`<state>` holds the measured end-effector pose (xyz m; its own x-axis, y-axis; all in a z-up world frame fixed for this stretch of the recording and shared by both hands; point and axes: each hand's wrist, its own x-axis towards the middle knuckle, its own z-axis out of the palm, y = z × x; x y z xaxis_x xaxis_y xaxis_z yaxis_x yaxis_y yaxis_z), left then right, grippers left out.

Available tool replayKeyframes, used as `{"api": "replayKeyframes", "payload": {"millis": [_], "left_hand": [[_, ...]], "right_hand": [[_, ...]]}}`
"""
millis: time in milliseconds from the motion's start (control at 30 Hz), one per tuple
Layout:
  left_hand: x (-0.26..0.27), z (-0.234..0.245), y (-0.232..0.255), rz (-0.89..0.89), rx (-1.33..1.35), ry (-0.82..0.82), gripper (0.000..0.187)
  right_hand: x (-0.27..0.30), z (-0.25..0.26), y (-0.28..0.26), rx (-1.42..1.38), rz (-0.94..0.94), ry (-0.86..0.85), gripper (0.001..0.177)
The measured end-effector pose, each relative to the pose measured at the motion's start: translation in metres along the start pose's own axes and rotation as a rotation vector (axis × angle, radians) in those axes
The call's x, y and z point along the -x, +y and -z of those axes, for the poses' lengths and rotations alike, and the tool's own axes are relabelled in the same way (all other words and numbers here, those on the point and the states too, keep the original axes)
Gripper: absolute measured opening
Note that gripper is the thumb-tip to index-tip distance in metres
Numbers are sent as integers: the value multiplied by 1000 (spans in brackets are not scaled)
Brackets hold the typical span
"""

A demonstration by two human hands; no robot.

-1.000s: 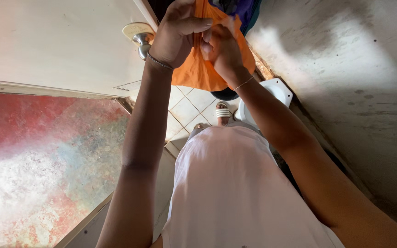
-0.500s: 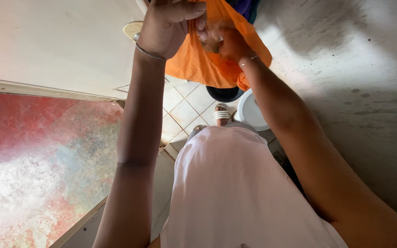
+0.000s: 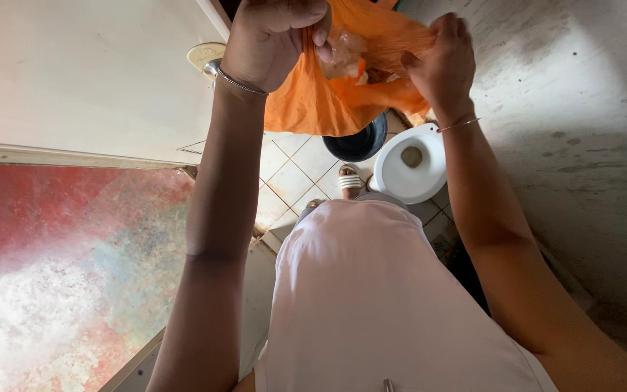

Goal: The person removes trash items from a teal basket and places them into an orange plastic bag. They then pick up a purple bag and place it into the basket. The person continues to transfer items from the basket into the orange bag.

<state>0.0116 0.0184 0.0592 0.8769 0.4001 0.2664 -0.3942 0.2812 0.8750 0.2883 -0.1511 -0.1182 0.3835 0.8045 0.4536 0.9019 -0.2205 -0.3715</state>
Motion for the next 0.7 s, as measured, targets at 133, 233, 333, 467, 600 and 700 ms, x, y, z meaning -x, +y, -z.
{"api": "replayKeyframes", "payload": {"millis": [133,233,333,467,600,700], "left_hand": [[4,2,7,-35,66,20,9],[17,6,12,-33,92,104,12],[29,16,16,-28,81,179,23],[51,29,3,-5,93,261,23],[63,40,-10,14,123,344,31],[73,42,-20,28,97,418,31]], "right_hand": [[24,-28,20,212,-257,124,86],[23,-36,33,-310,-712,-256,56],[-2,-30,31,-697,-776,-208,27],[-24,-20,-8,-725,-479,-86,22],[-41,-9,-47,-506,1,31,17],[-50,-3,-60,-845,4,-36,12]]}}
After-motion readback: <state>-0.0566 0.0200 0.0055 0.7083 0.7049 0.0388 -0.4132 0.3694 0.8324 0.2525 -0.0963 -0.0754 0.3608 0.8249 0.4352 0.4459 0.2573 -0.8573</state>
